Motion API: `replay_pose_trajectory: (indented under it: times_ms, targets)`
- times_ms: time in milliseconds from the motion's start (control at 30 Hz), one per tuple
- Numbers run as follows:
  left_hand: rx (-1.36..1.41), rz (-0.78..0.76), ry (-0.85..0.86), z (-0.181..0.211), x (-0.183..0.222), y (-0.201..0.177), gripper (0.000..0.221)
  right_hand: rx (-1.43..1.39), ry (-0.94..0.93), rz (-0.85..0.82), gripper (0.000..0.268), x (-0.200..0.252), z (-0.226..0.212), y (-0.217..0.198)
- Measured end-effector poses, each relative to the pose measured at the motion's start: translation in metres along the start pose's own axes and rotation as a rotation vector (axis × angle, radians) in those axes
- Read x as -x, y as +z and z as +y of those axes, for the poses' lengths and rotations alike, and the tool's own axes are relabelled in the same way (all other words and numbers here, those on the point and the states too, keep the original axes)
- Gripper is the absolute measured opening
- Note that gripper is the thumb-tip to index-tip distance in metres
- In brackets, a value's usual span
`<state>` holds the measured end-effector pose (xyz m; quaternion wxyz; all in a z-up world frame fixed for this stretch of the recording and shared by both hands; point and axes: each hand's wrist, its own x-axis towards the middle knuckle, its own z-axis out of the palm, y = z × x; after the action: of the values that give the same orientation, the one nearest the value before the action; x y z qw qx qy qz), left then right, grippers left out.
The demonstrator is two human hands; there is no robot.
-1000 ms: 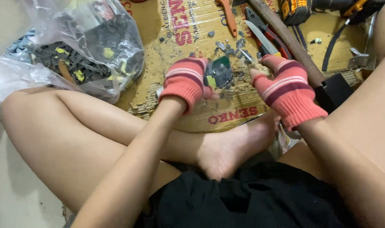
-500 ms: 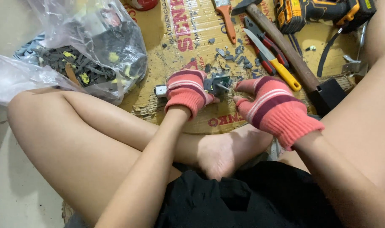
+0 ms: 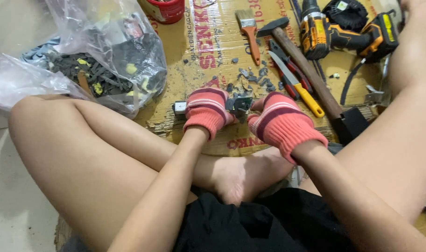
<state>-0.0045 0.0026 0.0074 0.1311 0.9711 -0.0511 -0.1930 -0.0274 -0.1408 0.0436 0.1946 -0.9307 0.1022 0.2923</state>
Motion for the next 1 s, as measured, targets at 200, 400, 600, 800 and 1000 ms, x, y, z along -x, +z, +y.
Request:
replay_pose_trajectory:
  times_ms: [200, 400, 600, 800, 1000]
  targets:
    - [0.046, 0.053, 0.04, 0.003, 0.006, -0.008, 0.057, -0.423, 0.078, 0.043, 0.066, 0.006, -0.007, 0.001]
    - [0.069, 0.108, 0.074, 0.005, 0.011, -0.019, 0.057, -0.871, 0.11, 0.076, 0.082, 0.012, -0.009, 0.006]
    - [0.075, 0.107, 0.049, 0.003, 0.01, -0.021, 0.057, -1.324, 0.15, 0.014, 0.1, 0.024, -0.011, 0.056]
    - [0.075, 0.018, -0.06, -0.008, 0.003, -0.001, 0.057, -1.759, 0.299, -0.15, 0.118, 0.022, 0.024, 0.097]
    - [0.086, -0.01, -0.056, -0.007, -0.007, 0.003, 0.058, -2.128, 0.289, -0.104, 0.12, 0.007, 0.014, 0.079]
